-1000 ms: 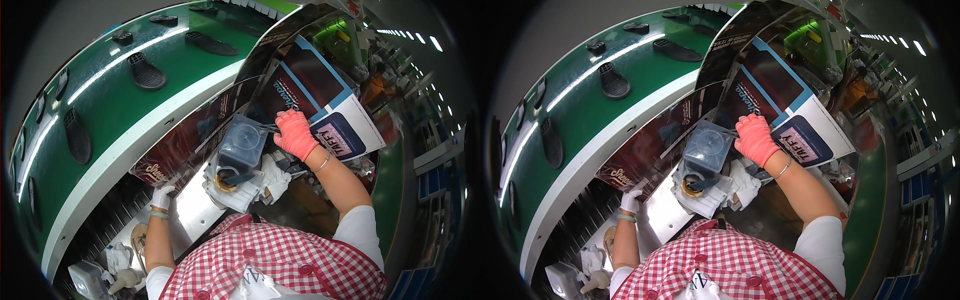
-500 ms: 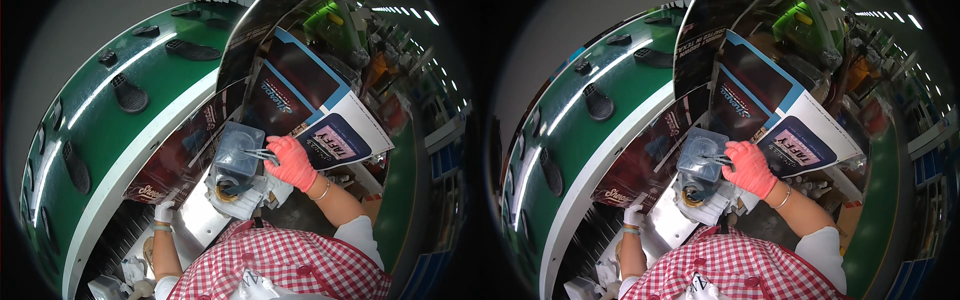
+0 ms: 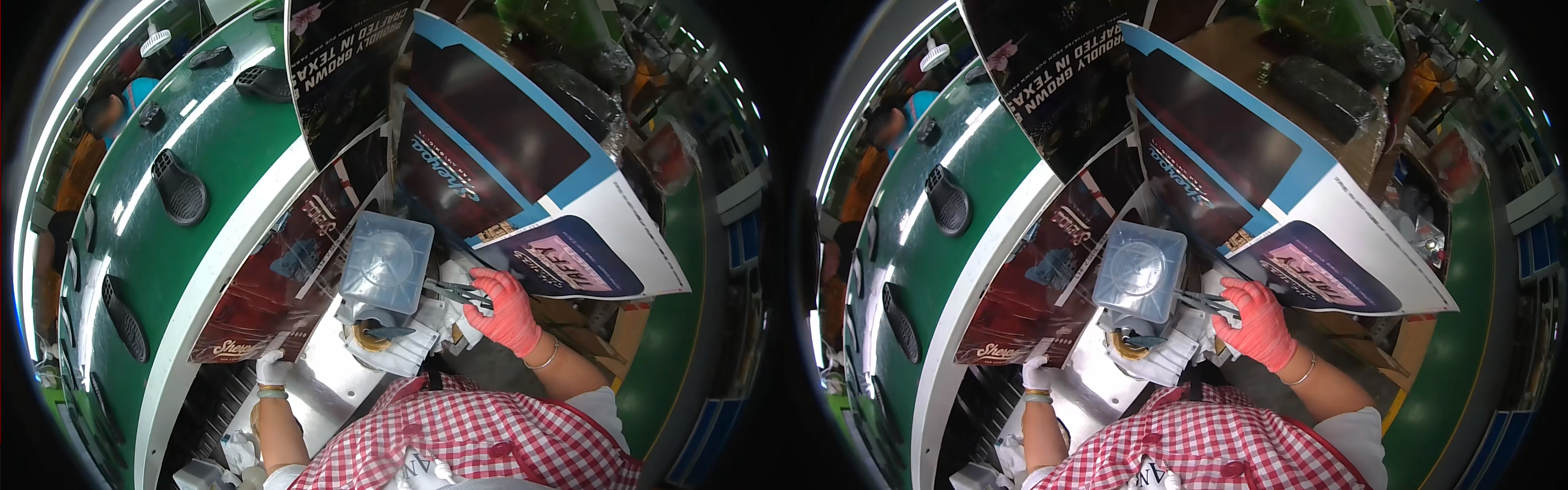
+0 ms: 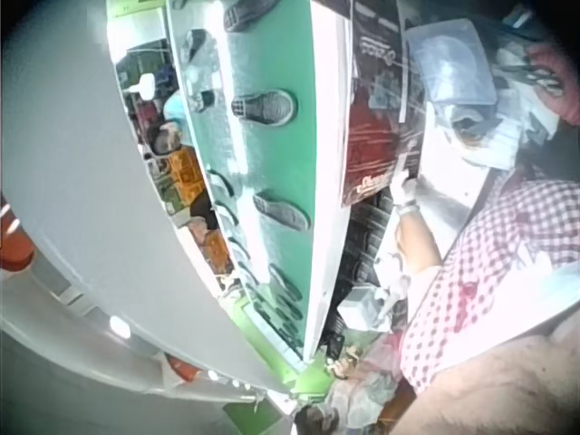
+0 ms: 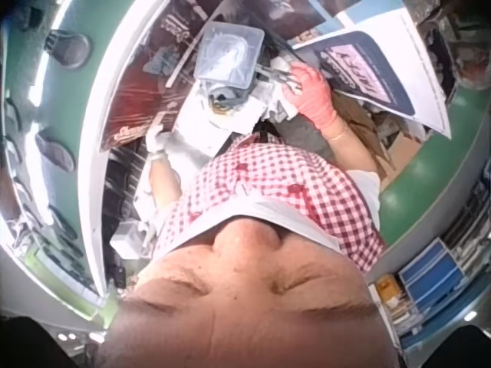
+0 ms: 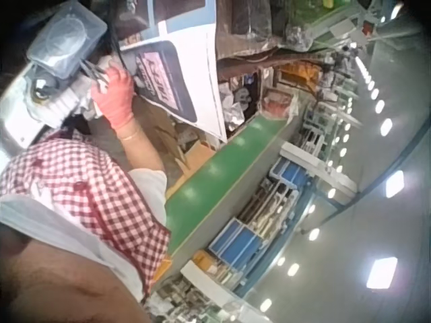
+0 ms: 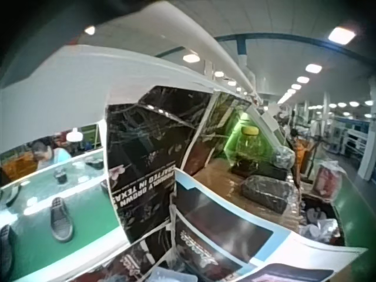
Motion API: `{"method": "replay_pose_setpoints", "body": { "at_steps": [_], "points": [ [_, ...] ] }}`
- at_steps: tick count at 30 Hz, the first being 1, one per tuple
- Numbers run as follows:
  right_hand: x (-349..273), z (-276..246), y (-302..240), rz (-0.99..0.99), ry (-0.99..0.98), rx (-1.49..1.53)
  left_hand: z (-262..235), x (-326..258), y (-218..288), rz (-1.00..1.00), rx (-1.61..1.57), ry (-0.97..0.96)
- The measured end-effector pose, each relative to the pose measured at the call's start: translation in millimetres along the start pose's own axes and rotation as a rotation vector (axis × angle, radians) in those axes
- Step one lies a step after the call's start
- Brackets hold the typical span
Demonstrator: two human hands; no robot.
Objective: The person scrubs the soles of black slipper-style shoes using a blue scrubbing tool. They pick up shoes from a green conveyor belt, scrub the textured bottom surface, and place them back on the belt.
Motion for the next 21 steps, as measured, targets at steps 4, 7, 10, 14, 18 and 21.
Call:
{"method": "replay_pose_setpoints", "body": {
  "at_steps": [4, 7, 10, 14, 18, 21],
  "points": [
    [0, 13, 8, 0.039, 0.004, 0.074, -1, -2, 8, 0.003, 0.037, 0.019],
    [-1, 18, 15, 0.083, 0.009, 0.134, 0, -1, 5, 0.003, 0.044, 0.026],
    [0, 19, 21, 0.119, 0.028, 0.172, -2, -2, 11, 0.026, 0.026, 0.079],
    [-1, 21, 27, 0.168, 0.066, 0.228, 0, 0, 18, 0.081, 0.096, 0.062],
    [6, 21, 19, 0.176, 0.049, 0.258, 1, 0, 25, 0.118, 0.148, 0.1],
    [8, 20, 12, 0.145, 0.054, 0.279, 2, -16, -7, -0.189, -0.157, 0.095]
  ]
}}
Point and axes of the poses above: each hand's wrist, its own x-axis towards the middle knuckle, its own z-axis out of the palm, y = z × x, the point moved 6 cm from there along x, towards the middle knuckle, and after that the axes turned 12 degrees about y, right-handed, at the moved point
